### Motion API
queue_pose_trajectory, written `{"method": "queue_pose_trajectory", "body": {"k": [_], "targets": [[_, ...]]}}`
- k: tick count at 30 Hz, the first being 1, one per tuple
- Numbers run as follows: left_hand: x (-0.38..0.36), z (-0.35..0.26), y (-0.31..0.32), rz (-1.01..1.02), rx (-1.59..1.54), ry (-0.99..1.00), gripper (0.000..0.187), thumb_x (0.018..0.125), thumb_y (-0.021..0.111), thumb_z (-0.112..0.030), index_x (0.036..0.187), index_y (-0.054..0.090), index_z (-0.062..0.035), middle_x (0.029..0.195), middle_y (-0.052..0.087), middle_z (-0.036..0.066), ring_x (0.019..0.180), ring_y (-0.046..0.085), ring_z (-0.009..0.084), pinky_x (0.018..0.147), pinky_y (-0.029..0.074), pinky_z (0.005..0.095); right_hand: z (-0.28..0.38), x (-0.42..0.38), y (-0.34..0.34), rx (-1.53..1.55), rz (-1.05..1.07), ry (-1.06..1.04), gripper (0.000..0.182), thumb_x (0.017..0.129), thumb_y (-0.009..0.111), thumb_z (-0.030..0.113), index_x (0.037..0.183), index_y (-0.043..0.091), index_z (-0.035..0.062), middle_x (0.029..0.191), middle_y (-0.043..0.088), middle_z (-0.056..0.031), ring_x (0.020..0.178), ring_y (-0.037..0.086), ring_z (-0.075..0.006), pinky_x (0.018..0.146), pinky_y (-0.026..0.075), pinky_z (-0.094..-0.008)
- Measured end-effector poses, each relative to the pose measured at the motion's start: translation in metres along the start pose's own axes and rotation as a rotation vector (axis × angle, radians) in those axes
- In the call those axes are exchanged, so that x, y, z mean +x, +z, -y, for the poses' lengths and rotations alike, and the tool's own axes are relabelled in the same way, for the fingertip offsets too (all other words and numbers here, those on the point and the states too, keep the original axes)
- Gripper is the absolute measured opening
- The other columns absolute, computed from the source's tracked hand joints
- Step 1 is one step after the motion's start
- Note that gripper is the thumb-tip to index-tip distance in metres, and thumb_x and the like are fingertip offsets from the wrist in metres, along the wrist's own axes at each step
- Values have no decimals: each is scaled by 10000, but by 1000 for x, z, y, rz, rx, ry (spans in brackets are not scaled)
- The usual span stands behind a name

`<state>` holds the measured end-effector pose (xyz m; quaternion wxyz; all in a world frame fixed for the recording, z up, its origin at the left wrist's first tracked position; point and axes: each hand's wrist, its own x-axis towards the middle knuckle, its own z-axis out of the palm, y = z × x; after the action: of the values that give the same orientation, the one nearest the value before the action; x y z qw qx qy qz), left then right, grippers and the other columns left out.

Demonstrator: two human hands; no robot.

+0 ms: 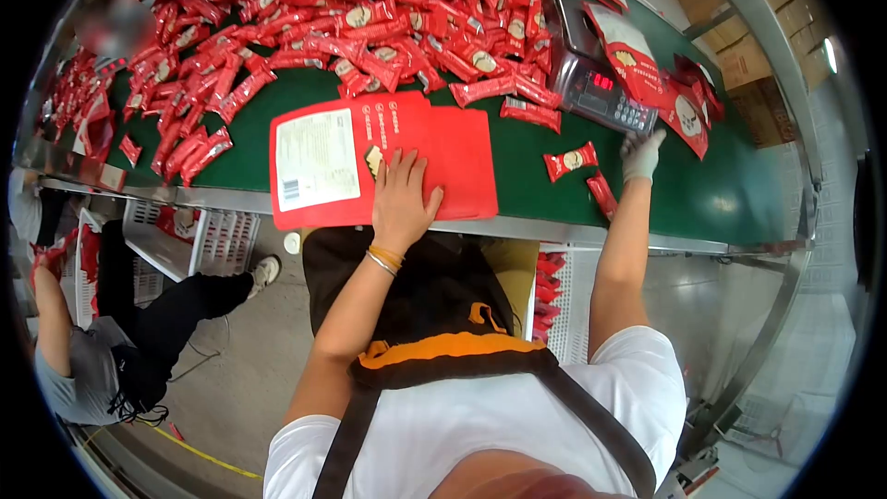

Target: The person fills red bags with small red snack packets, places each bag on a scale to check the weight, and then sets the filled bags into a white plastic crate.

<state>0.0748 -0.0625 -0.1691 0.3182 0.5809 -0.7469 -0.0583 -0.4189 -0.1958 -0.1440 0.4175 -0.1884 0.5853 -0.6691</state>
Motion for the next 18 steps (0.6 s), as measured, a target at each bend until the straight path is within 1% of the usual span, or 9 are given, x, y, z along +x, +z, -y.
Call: {"method": "queue_pose_trajectory", "body": {"k": [2,4,5,7,8,10,12,15,18], "targets": [[0,-1,-2,-22,3,20,509,854,642,-339,1235,565,-11,1324,529,163,1322,426,360,1125,295,495,-14,-28,-34,-147,-196,-66,612,953,428,634,964,587,43,701,581,-35,535,452,-115,473,342,-243],[-1,-1,-1,-22,-12,20,508,856,641,-344,1231,566,-10,1317,534,160,1318,430,355,1118,306,494,-27,-55,-71,-390,-273,-51,469,997,468,480,995,577,24,751,587,-60,581,480,-125,502,379,-241],[0,-1,-2,-6,-14,13,508,854,643,-331,1243,559,-16,1325,535,156,1319,432,350,1128,295,489,-36,-61,-88,-400,-284,-52,469,997,468,480,995,577,24,751,587,-60,581,480,-125,502,379,-241],[0,-1,-1,8,-24,8,511,854,644,-325,1257,553,-24,1337,537,145,1322,434,338,1138,285,480,-46,-67,-108,-5,-173,-170,325,994,525,321,1087,564,11,873,596,-79,708,526,-138,581,414,-239],[0,0,-1,9,-31,12,511,854,644,-325,1257,553,-24,1337,537,145,1322,434,338,1138,285,480,-45,-68,-109,-7,-179,-175,325,994,525,321,1087,564,11,873,596,-79,708,526,-138,581,414,-239],[0,0,0,-7,-15,18,513,856,637,-347,1236,565,-10,1323,539,149,1317,432,345,1115,308,497,-46,-70,-106,-1,-161,-211,254,994,526,238,1085,558,3,902,597,-93,727,539,-142,589,424,-238],[0,0,2,-2,-19,19,514,857,636,-346,1239,564,-10,1324,539,148,1318,431,344,1117,305,496,-43,-69,-97,-6,-173,-217,230,987,541,215,1076,562,5,877,602,-89,712,538,-142,595,431,-244],[0,1,2,8,-9,16,514,857,635,-345,1240,563,-11,1325,539,147,1318,430,342,1123,297,496,-42,-64,-91,-80,-215,-190,207,987,559,217,1025,581,15,800,622,-75,638,545,-135,555,438,-242],[1,-1,0,24,1,13,512,859,635,-346,1239,562,-12,1323,540,147,1318,430,338,1128,290,497,-43,-66,-90,-124,-215,-186,261,982,576,268,1030,579,11,829,624,-85,656,544,-135,559,436,-248]]}}
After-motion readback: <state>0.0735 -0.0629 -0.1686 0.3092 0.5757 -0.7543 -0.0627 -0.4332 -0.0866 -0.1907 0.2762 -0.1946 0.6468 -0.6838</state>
